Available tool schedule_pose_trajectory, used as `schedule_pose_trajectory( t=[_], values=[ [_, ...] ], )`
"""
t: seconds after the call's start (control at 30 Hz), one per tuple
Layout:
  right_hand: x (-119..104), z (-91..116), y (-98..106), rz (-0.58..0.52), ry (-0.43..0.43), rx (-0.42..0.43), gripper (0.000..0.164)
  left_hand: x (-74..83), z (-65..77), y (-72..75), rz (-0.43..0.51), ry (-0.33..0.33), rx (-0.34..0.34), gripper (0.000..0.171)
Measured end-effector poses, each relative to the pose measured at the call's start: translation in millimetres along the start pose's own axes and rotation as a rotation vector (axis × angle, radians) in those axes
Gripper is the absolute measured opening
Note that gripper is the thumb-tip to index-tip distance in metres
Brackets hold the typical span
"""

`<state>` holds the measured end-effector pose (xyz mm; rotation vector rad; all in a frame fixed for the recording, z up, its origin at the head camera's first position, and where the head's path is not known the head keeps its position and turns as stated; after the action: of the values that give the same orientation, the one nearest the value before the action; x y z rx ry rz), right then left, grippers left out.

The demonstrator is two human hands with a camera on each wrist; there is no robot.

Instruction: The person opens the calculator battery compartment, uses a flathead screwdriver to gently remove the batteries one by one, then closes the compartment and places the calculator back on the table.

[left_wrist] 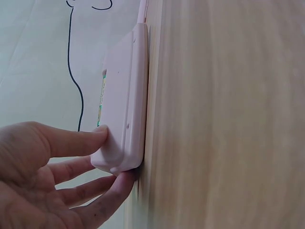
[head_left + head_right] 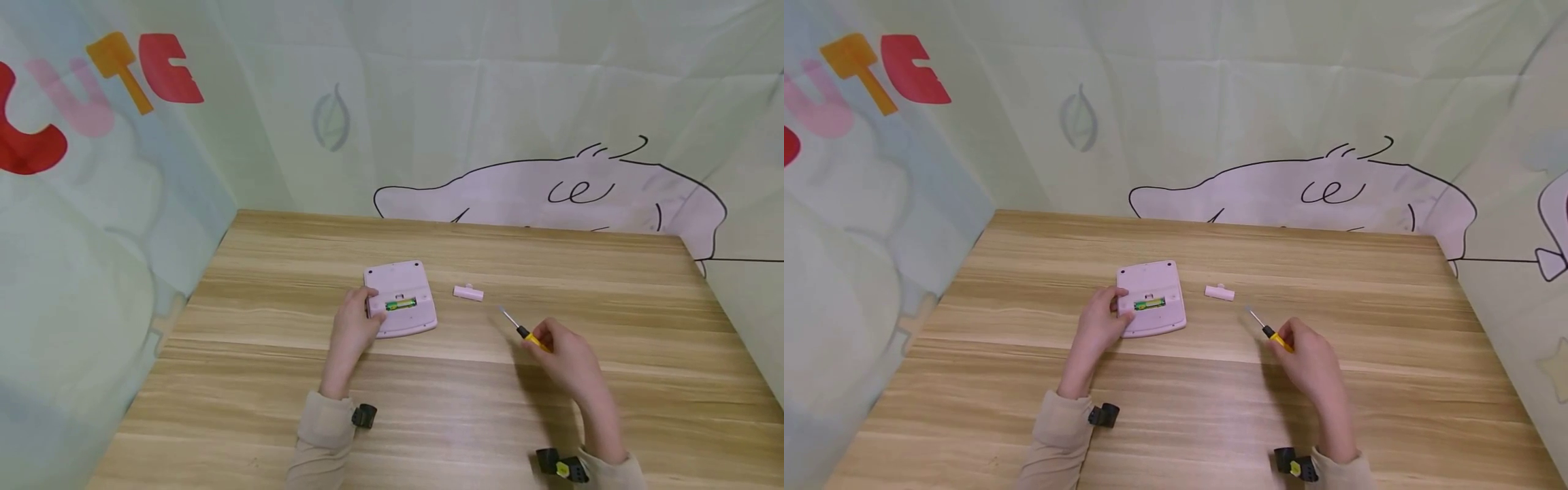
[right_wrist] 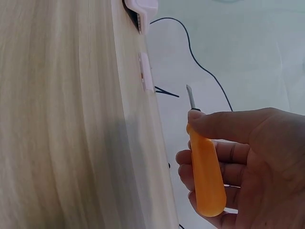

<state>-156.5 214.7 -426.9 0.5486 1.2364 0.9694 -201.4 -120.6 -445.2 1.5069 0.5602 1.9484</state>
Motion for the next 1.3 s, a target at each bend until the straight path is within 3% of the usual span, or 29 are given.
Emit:
schedule_pose_trajectory(
  t=[0.93, 1.3],
  values=[
    [-24, -3, -9, 0.005, 0.024, 0.003, 0.022, -0.7, -0.4, -0.2, -0.019, -0.008, 0.006, 0.041],
    [-32, -5, -10, 0.004, 0.075, 0.047, 0.021, -1.3, -0.6, -0.9, -0.011, -0.005, 0.002, 0.041]
  ],
)
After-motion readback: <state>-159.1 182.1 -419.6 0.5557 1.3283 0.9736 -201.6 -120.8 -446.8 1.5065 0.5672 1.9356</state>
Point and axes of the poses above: each hand's wrist, its own z-axis away from the middle knuckle, its own y-axis out of the back of the hand, x = y × z, the point moved 8 cm from there along -z, towards the middle knuckle, and after that the axes turned 13 degrees about -x, right-handed, at the moved point
